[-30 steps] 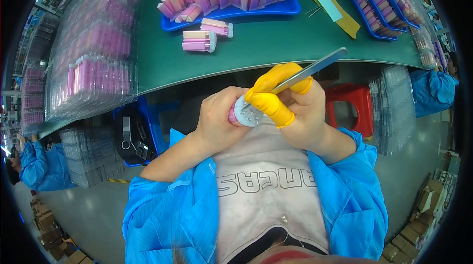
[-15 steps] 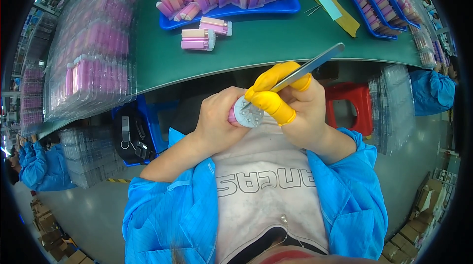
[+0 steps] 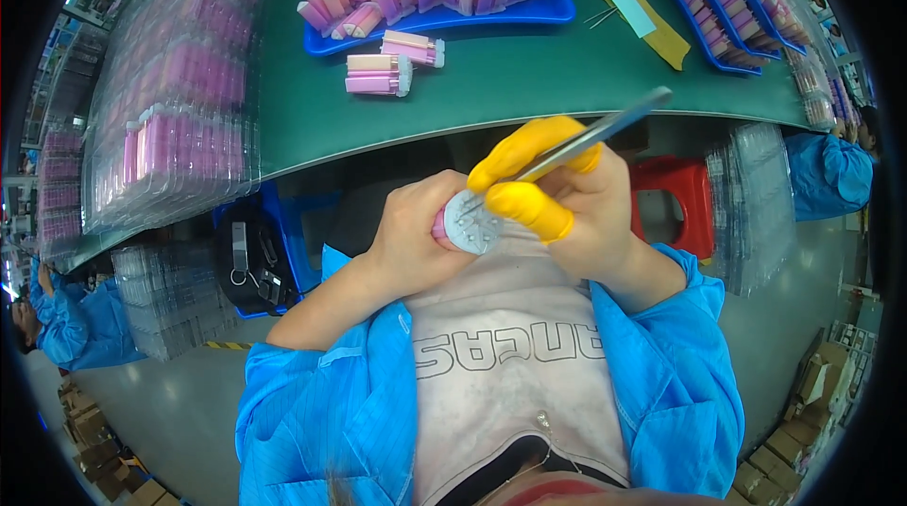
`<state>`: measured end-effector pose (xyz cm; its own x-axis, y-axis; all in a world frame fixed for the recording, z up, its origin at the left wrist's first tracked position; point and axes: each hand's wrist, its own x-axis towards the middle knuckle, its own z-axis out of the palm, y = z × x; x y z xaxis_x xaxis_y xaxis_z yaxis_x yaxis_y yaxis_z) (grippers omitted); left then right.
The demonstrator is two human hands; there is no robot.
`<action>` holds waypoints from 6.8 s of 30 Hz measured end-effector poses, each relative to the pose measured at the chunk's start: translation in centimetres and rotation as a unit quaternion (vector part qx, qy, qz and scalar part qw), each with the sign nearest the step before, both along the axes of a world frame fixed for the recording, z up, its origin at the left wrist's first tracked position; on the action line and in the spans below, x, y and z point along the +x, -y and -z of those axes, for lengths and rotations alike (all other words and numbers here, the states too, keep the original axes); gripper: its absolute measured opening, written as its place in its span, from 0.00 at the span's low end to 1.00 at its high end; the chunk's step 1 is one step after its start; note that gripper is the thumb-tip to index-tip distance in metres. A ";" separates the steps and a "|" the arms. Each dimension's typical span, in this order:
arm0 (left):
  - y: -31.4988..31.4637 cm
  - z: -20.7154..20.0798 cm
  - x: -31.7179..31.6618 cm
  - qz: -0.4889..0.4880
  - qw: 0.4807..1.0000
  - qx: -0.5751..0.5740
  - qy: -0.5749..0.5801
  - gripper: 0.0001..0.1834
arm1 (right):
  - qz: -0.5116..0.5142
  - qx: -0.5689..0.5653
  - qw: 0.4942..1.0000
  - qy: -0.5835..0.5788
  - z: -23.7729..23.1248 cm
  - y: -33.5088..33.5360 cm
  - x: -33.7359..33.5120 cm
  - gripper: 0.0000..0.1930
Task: The person assembles small plastic components at a worktable using tweezers.
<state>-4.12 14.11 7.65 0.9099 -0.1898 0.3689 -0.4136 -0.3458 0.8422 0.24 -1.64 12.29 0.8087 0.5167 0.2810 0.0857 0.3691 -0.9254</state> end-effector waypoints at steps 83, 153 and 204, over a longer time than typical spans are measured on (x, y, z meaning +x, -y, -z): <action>0.0 1.0 -1.4 -0.142 0.985 0.074 0.063 0.17 | 0.059 0.004 0.998 0.034 2.9 0.2 -2.0 0.13; -0.4 4.8 -0.4 0.514 0.736 -0.307 -0.316 0.19 | -0.068 -0.049 0.996 -0.008 1.9 0.6 -1.8 0.09; -0.2 4.5 -0.7 0.469 0.742 -0.306 -0.368 0.22 | -0.073 -0.058 0.995 -0.027 2.3 1.1 -1.8 0.10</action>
<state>-4.84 14.28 3.14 0.4808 -0.8691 0.1161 0.4194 0.3442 0.8400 -1.58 -2.78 9.99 0.7345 0.6565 0.1717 -0.0114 0.2650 -0.9642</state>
